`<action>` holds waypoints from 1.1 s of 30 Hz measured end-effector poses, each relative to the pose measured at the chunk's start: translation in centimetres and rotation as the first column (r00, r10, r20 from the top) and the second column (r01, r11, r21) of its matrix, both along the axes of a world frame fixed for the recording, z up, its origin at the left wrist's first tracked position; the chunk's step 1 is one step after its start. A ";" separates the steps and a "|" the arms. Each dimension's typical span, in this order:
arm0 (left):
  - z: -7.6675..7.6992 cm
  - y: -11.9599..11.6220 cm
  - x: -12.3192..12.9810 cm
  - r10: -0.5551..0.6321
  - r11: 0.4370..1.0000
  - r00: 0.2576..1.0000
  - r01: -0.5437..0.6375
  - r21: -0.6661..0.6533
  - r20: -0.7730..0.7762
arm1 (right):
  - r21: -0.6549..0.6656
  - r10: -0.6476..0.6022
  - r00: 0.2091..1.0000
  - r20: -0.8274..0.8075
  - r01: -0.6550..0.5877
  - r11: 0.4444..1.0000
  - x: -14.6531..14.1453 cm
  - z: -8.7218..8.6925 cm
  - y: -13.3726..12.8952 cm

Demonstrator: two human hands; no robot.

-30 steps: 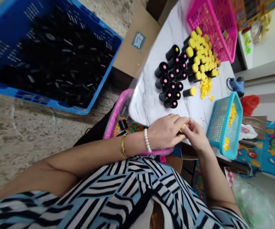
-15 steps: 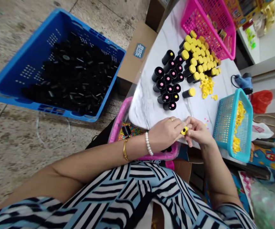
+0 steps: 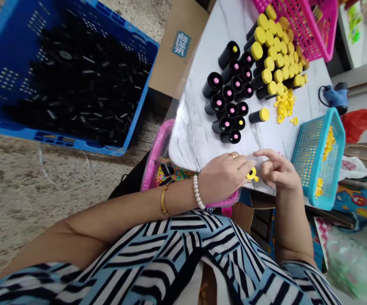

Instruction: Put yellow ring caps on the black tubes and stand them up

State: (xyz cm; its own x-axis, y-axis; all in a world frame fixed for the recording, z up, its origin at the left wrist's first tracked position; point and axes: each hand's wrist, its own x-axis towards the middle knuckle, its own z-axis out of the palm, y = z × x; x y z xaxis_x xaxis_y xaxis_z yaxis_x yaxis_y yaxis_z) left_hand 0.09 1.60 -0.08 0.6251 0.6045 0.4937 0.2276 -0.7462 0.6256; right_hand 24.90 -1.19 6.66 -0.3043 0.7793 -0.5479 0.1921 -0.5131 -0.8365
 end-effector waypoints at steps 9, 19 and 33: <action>-0.9 -0.8 0.0 0.080 0.974 0.997 -0.077 0.212 -0.004 | 0.213 -0.226 0.970 0.091 0.203 0.956 -1.0 -2.5 -3.1; -1.3 -1.1 0.1 0.102 0.955 0.994 -0.107 0.278 0.031 | 0.066 -0.103 0.994 -0.031 0.105 0.992 -3.3 -1.2 -0.6; -1.3 -1.0 0.3 0.073 0.995 0.997 -0.072 0.061 -0.006 | 0.272 -0.137 0.981 0.139 0.095 0.957 -5.8 -1.7 -2.8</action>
State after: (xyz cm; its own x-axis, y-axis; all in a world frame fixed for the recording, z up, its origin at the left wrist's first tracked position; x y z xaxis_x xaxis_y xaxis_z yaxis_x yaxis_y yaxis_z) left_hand 0.37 0.60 -1.35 0.5847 0.6173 0.5264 0.2873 -0.7644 0.5773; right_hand 19.09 -4.01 4.94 -0.1312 0.9269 -0.3516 0.2824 -0.3050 -0.9095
